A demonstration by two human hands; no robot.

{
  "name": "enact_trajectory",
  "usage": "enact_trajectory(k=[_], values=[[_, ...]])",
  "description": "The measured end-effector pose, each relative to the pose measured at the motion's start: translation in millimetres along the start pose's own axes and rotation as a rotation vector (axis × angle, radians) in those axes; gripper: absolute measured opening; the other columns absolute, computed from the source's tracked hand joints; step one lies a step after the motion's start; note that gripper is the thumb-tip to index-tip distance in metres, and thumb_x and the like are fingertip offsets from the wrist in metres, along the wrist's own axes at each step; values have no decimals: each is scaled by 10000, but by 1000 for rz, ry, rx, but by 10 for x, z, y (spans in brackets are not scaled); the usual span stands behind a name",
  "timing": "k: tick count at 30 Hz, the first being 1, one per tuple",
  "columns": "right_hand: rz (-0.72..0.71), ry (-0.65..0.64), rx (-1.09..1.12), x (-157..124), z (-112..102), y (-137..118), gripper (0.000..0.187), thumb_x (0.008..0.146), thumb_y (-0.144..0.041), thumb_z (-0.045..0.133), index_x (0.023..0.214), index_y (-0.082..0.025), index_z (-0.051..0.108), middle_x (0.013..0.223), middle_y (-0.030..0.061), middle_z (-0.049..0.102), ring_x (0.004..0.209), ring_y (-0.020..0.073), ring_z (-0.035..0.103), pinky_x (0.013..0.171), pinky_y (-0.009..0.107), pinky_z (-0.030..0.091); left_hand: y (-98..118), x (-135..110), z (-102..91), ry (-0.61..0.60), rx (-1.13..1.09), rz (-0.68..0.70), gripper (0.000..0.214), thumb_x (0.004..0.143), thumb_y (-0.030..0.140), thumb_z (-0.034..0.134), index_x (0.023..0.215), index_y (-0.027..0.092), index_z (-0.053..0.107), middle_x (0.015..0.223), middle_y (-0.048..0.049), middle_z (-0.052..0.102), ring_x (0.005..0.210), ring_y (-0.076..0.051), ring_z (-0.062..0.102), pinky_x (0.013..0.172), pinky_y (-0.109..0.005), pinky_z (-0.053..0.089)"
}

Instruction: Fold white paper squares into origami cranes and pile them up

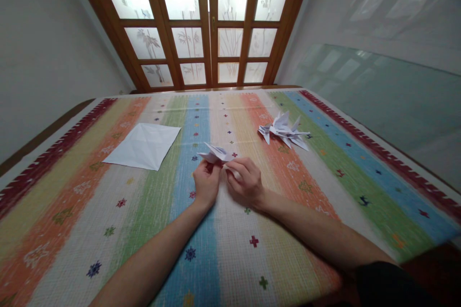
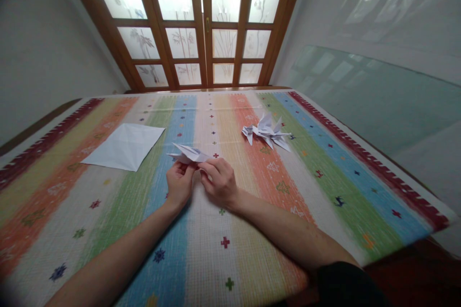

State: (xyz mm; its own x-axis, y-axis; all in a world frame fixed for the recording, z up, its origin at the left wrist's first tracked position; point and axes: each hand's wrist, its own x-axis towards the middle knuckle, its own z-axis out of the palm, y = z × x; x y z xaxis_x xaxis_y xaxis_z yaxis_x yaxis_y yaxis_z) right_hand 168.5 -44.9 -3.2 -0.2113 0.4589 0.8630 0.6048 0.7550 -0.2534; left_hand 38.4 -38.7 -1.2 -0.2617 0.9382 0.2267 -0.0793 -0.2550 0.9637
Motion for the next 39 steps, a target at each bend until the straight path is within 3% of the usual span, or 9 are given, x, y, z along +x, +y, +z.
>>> enact_trajectory(k=[4, 13, 20, 23, 28, 33, 39], values=[[85, 95, 25, 28, -12, 19, 293, 851, -208, 619, 1142, -212, 588, 978, 85, 628, 920, 227, 610, 783, 390, 547, 17, -8, 20, -29, -61, 17, 178, 682, 278, 694, 811, 160, 666, 730, -31, 703, 658, -160, 650, 664, -269, 524], [-18, -56, 85, 23, 3, 77, 489, 907, -107, 499, 1377, -239, 521, 1172, 90, 682, 1121, 226, 589, 940, 413, 505, -68, -28, 10, -70, -60, -19, 229, 621, 209, 709, 842, 149, 719, 872, -80, 754, 808, -219, 685, 763, -322, 541], [6, -36, 100, 8, 22, 72, 400, 915, -128, 500, 1285, -239, 604, 1059, 94, 684, 1002, 218, 605, 867, 394, 521, -60, -34, 20, -106, -50, 2, 210, 686, 250, 708, 872, 154, 725, 890, -89, 748, 849, -229, 690, 812, -341, 531], [86, -20, 155, 16, 16, 72, 286, 917, -174, 526, 1150, -235, 679, 942, 78, 670, 915, 200, 622, 809, 366, 531, -59, -37, 23, -121, -58, 3, 191, 689, 263, 715, 846, 153, 708, 881, -85, 740, 837, -215, 687, 822, -330, 526], [294, -56, 313, 51, -1, 77, 174, 915, -266, 549, 929, -205, 712, 822, 46, 694, 787, 174, 643, 723, 316, 517, -8, -30, 9, -76, -45, -57, 222, 658, 290, 728, 817, 141, 686, 803, -69, 728, 730, -190, 673, 712, -299, 531], [650, -67, 455, 92, 7, 69, 221, 843, -396, 620, 775, -189, 660, 690, 23, 666, 639, 153, 598, 611, 278, 477, 104, -22, 8, -146, -108, -137, 299, 615, 391, 767, 766, 143, 694, 721, -61, 711, 637, -177, 645, 616, -288, 516], [829, -91, 544, 146, 36, 75, 295, 751, -458, 698, 704, -193, 574, 632, -8, 579, 577, 123, 515, 548, 249, 421, 99, 4, -7, -100, -58, -170, 313, 623, 440, 767, 660, 139, 690, 622, -41, 670, 532, -129, 558, 514, -244, 448]])
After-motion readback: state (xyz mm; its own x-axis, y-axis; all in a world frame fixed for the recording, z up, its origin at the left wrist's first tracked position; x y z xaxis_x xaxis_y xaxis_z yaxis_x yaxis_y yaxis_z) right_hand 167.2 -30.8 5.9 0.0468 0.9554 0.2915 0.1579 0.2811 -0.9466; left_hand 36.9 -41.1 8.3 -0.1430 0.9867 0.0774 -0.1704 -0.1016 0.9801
